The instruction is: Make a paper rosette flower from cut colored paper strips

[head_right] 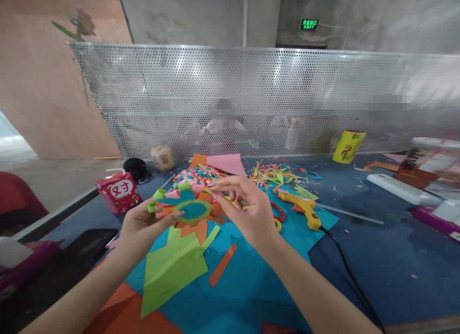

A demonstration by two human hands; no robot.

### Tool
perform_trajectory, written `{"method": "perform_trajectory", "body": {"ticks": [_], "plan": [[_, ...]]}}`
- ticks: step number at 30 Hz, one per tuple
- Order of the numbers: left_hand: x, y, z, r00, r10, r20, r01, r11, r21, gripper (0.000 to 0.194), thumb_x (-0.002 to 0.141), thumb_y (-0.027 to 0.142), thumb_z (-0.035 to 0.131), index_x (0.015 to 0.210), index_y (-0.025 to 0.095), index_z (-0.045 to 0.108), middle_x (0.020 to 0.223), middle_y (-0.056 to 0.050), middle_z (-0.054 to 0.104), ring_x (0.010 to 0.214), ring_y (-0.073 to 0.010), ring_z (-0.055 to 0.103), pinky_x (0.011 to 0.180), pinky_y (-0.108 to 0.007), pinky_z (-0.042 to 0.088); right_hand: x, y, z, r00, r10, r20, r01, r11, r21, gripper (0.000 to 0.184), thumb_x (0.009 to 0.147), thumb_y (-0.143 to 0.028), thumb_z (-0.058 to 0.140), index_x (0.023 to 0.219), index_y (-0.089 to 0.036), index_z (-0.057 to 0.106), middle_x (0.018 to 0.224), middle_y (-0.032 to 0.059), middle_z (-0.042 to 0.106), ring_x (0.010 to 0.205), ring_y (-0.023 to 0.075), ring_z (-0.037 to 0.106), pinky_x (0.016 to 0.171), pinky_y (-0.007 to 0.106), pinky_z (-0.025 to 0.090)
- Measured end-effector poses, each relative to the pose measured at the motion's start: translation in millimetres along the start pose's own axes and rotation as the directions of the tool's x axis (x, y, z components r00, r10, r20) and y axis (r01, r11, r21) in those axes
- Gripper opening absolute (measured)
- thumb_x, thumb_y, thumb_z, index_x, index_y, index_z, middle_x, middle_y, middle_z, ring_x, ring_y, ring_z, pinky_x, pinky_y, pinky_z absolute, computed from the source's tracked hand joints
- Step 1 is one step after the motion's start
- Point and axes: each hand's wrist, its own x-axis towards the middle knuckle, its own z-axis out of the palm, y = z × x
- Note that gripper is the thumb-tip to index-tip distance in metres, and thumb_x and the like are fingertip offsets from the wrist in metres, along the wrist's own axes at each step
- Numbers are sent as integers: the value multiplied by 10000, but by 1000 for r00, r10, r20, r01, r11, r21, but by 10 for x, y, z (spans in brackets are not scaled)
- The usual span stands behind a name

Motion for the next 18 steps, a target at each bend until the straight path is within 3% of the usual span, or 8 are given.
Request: {"method": "perform_trajectory", "body": {"ticks": [4, 8, 18], "plan": [[-5, 54, 32, 994, -102, 38, 104, 992, -73, 145, 623, 234, 686, 643, 165, 560, 595, 43, 523, 563, -81, 506, 551, -203, 453, 32, 7, 6, 994, 100, 54, -100, 995, -10, 279, 654, -229, 642, 906, -226, 523, 864, 5, 622, 661, 115, 532, 514, 239, 418], [-17, 74, 52, 983, -159, 88, 167, 982, -92, 190, 602, 231, 700, 593, 155, 526, 541, 54, 471, 503, -61, 462, 487, -183, 421, 34, 25, 28, 974, 164, 155, -176, 982, 69, 243, 676, -231, 621, 892, -214, 508, 792, 5, 634, 722, 130, 563, 620, 264, 438], [9, 86, 83, 973, -175, 150, 179, 984, -16, 234, 619, 270, 680, 560, 165, 479, 493, 53, 463, 463, -69, 444, 464, -195, 382, 50, 74, 48, 967, 195, 164, -213, 973, 95, 234, 665, -260, 630, 854, -189, 512, 735, 16, 635, 677, 141, 580, 602, 282, 460]]}}
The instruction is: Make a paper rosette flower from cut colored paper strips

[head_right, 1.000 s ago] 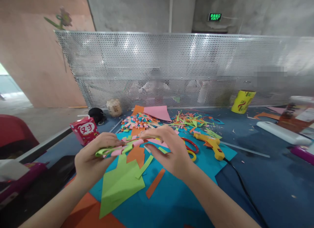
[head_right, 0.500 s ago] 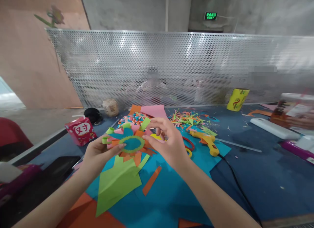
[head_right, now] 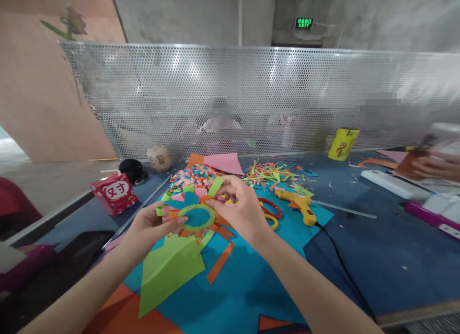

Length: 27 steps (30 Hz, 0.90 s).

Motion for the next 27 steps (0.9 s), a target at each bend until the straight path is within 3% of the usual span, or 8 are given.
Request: {"method": "perform_trajectory", "body": {"ticks": [4, 6, 10, 12, 15, 18, 22, 27], "plan": [[31, -1, -12, 995, 72, -75, -66, 994, 82, 182, 611, 273, 681, 725, 178, 575, 648, 8, 570, 649, -135, 549, 599, -242, 437, -30, 29, -5, 993, -107, -45, 105, 994, -39, 216, 705, -219, 605, 893, -199, 501, 810, 21, 635, 735, 138, 595, 611, 267, 484], [47, -32, -28, 987, 60, -150, -38, 988, 147, 272, 600, 299, 683, 829, 184, 591, 750, -18, 602, 736, -157, 558, 614, -243, 433, -49, 47, -25, 952, -290, -94, 267, 942, -205, 180, 732, -183, 583, 895, -213, 512, 845, 19, 623, 757, 132, 582, 610, 259, 483], [45, -52, -12, 952, -271, -142, 263, 962, -76, 306, 638, 390, 631, 849, 176, 573, 774, -35, 605, 686, -148, 567, 525, -220, 405, -92, 40, -89, 665, -732, 148, 661, 484, -574, 206, 766, -100, 535, 920, -237, 547, 829, -4, 656, 784, 146, 518, 685, 298, 448], [35, -4, 17, 901, -434, -16, 405, 853, -328, 302, 670, 425, 585, 828, 169, 556, 785, -44, 611, 624, -145, 579, 505, -237, 418, -118, 3, -110, 513, -803, 303, 764, 266, -588, 187, 791, -95, 494, 918, -218, 555, 852, -5, 677, 773, 153, 502, 710, 318, 434], [22, 101, 46, 861, -507, 45, 444, 704, -554, 343, 699, 477, 531, 848, 168, 544, 761, -43, 617, 563, -150, 587, 502, -276, 457, -151, -53, -124, 388, -817, 426, 825, 101, -556, 179, 829, -102, 417, 859, -187, 572, 883, 2, 686, 783, 148, 504, 754, 327, 422], [7, 164, 46, 905, -425, -18, 334, 736, -589, 287, 666, 378, 621, 862, 188, 532, 724, -17, 625, 556, -141, 594, 470, -245, 459, -166, -61, -134, 358, -814, 458, 831, 55, -553, 204, 833, -97, 392, 862, -187, 572, 897, 6, 687, 811, 142, 515, 777, 323, 414], [-22, 165, 45, 944, -319, -85, 226, 811, -539, 345, 595, 166, 704, 885, 187, 518, 796, -14, 647, 623, -109, 610, 526, -190, 471, -164, -10, -137, 397, -800, 450, 817, 85, -571, 205, 822, -109, 405, 902, -225, 554, 927, -6, 680, 824, 136, 528, 784, 320, 423], [-32, 120, 42, 969, -225, -102, 150, 863, -482, 399, 611, 184, 695, 968, 181, 517, 772, -11, 641, 673, -118, 619, 580, -201, 479, -155, 32, -119, 408, -771, 489, 818, 71, -570, 208, 818, -124, 430, 959, -222, 547, 980, 0, 665, 860, 135, 536, 792, 324, 433]]}}
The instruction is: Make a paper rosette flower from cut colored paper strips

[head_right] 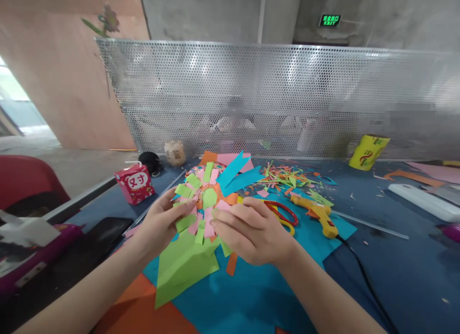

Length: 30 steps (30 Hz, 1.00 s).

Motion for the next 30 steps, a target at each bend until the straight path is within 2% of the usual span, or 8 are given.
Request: {"method": "perform_trajectory", "body": {"ticks": [9, 14, 21, 24, 26, 28, 29, 30], "plan": [[23, -23, -25, 999, 40, -28, -39, 998, 48, 417, 596, 219, 706, 973, 170, 533, 831, -40, 647, 704, -147, 626, 567, -219, 476, 61, -4, 34, 1000, -20, 4, 20, 1000, -10, 191, 803, -96, 465, 952, -188, 543, 979, -5, 667, 822, 129, 559, 766, 321, 452], [17, -10, -9, 999, 32, -27, -31, 999, 42, 427, 591, 220, 709, 969, 177, 516, 749, -8, 637, 619, -139, 619, 525, -225, 483, 59, 9, 44, 1000, -3, 23, 3, 1000, 19, 193, 814, -110, 461, 982, -175, 533, 990, 3, 661, 851, 138, 541, 762, 313, 459], [65, 33, -20, 982, 53, -183, -62, 997, -46, 385, 510, 168, 742, 839, 162, 543, 731, -9, 658, 607, -108, 619, 523, -172, 482, 15, 20, 77, 994, 27, 102, -28, 1000, 11, 243, 833, -108, 426, 1046, -201, 496, 1088, 9, 617, 1002, 123, 501, 845, 305, 426], [108, 45, -50, 971, 49, -236, -71, 994, -84, 310, 511, 133, 728, 750, 161, 531, 664, 0, 647, 554, -103, 604, 492, -178, 481, -29, 90, 77, 994, 13, 109, -10, 999, -31, 278, 803, -104, 458, 1052, -222, 489, 1086, -4, 616, 949, 136, 518, 834, 314, 420], [135, 43, -69, 965, 50, -259, -76, 993, -92, 285, 522, 121, 716, 727, 165, 523, 639, 3, 640, 542, -105, 600, 477, -182, 478, -71, 202, 51, 991, 103, 89, -95, 991, -92, 279, 782, -126, 469, 1042, -225, 492, 1028, 13, 634, 906, 162, 535, 802, 339, 423], [154, 32, -82, 961, 62, -270, -90, 992, -90, 285, 527, 111, 711, 731, 165, 520, 628, 4, 633, 550, -107, 602, 473, -177, 473, -143, 360, 1, 929, 365, 54, -347, 914, -211, 235, 771, -178, 467, 1000, -203, 515, 927, 59, 646, 881, 204, 551, 766, 377, 430], [160, 24, -86, 960, 69, -273, -94, 992, -80, 292, 530, 113, 711, 744, 166, 519, 633, 2, 632, 557, -108, 604, 468, -173, 469, -198, 446, -30, 838, 543, 58, -504, 810, -299, 214, 771, -214, 462, 972, -183, 530, 887, 89, 642, 874, 232, 556, 742, 399, 434], [163, 13, -90, 958, 71, -277, -92, 994, -65, 301, 536, 119, 711, 763, 167, 520, 646, 0, 632, 566, -109, 606, 463, -170, 465, -269, 531, -65, 692, 718, 73, -638, 656, -403, 221, 774, -257, 455, 948, -156, 546, 854, 124, 635, 861, 263, 561, 703, 416, 441]]}}
